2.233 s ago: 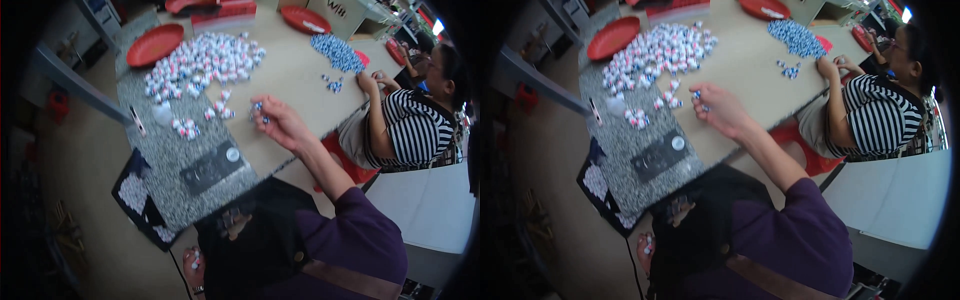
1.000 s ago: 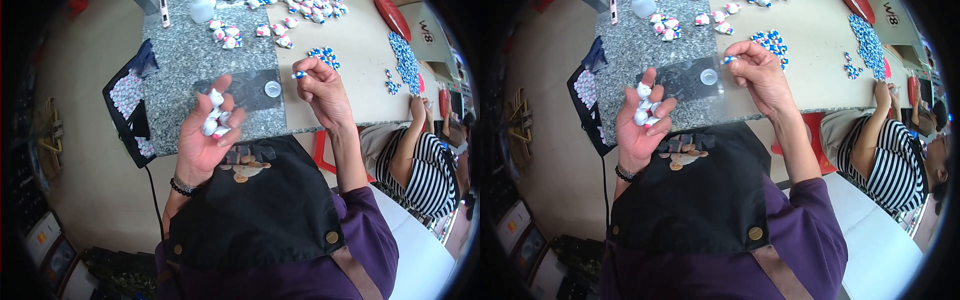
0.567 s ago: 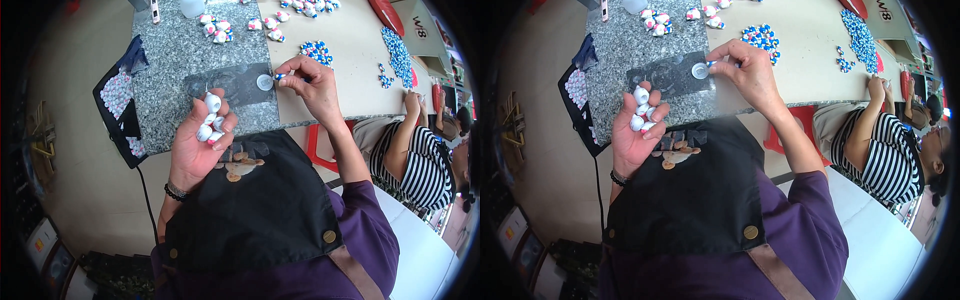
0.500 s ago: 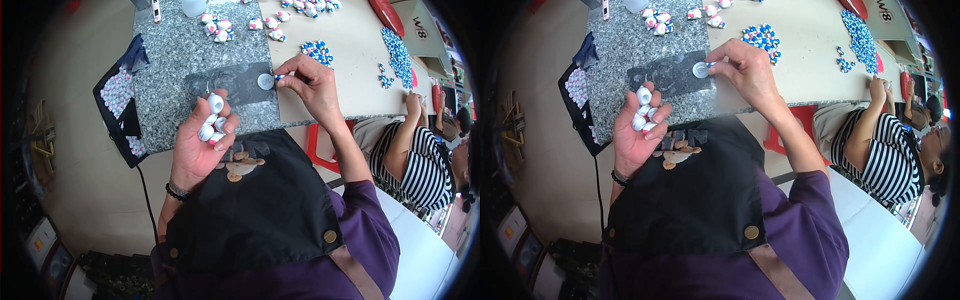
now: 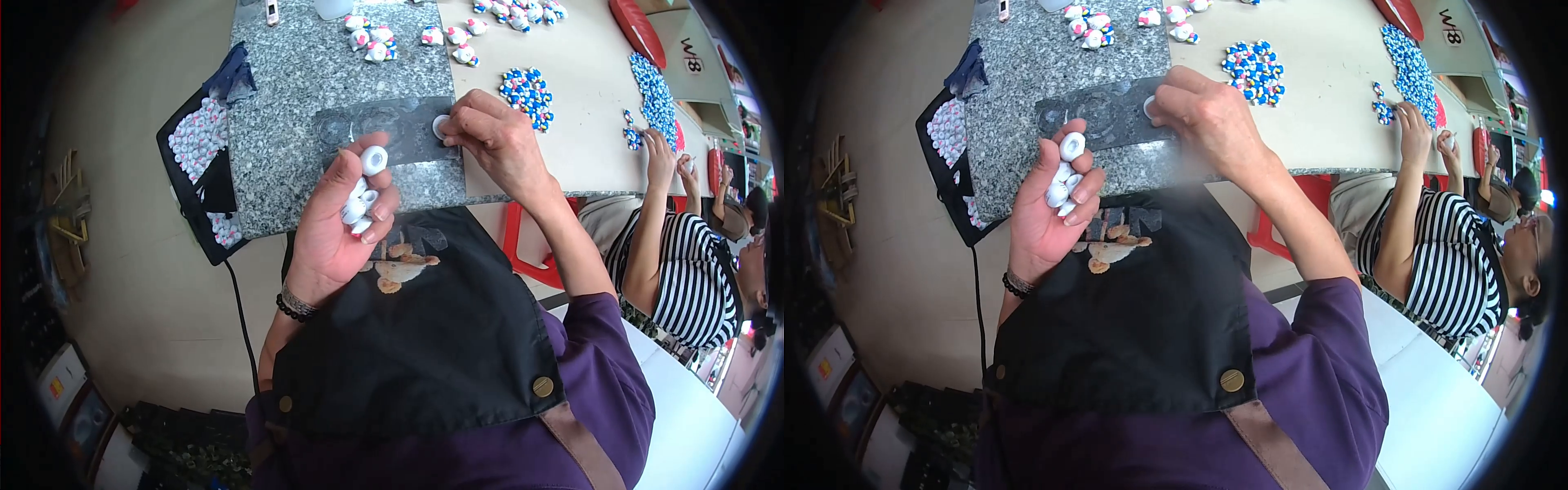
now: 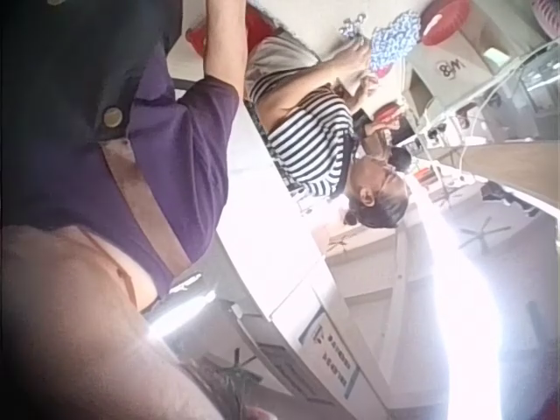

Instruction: The person assembles figurines by dipping figurine body pieces into glue, attaching them to figurine heads by hand, and placing the assembled figurines on the table.

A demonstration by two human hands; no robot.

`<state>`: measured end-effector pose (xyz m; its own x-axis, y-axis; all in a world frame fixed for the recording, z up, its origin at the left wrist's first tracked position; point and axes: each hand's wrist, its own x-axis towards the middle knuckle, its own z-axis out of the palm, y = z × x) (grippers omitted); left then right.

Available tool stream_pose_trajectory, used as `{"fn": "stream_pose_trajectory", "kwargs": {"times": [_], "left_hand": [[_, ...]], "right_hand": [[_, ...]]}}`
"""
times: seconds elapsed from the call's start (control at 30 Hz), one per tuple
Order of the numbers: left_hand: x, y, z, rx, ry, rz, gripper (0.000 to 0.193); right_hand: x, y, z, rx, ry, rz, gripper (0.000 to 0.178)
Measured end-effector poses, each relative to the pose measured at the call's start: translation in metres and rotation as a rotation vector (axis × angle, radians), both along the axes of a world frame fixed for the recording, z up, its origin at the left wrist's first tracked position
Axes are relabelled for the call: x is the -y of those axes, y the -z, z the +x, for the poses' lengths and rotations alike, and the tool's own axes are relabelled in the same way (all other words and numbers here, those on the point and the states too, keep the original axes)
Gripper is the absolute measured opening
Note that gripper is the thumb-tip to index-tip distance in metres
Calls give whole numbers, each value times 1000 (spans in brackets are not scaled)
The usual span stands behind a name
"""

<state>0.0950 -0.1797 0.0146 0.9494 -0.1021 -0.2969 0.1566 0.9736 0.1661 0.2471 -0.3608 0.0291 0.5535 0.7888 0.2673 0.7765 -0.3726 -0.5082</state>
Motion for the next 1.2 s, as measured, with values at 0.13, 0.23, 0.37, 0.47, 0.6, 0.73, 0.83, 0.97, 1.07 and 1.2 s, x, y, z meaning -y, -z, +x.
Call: {"fn": "stream_pose_trajectory", "kwargs": {"times": [0.13, 0.23, 0.37, 0.47, 0.6, 0.73, 0.83, 0.97, 1.07, 1.2], "left_hand": [[-2, -8, 2, -23, 9, 165, 42], [1, -5, 3, 12, -22, 274, 40], [8, -13, 16, -27, -50, 508, 37], [11, -17, 26, -1, -48, 689, 36], [15, -15, 32, 10, -58, 789, 35], [18, -13, 31, 51, -31, 916, 39], [18, -10, 31, 80, -32, 984, 38], [17, -8, 31, 111, -37, 1098, 35], [16, -7, 31, 137, -44, 1211, 35], [17, -18, 34, 99, -69, 1339, 27]], "right_hand": [[0, 2, 1, 8, 32, 15, 13], [2, 2, 3, -27, 46, 115, 14], [5, 3, 3, -405, 229, 355, 14], [0, -2, -3, -898, 321, 570, 10], [-11, -20, -16, -1041, 324, 738, 5], [-19, -23, -23, -999, 199, 710, 8], [-21, -22, -25, -928, 175, 649, 9], [-21, -17, -24, -757, 113, 603, 9], [-21, -16, -24, -659, 60, 570, 10], [-23, -17, -27, -699, 54, 616, 11]]}}
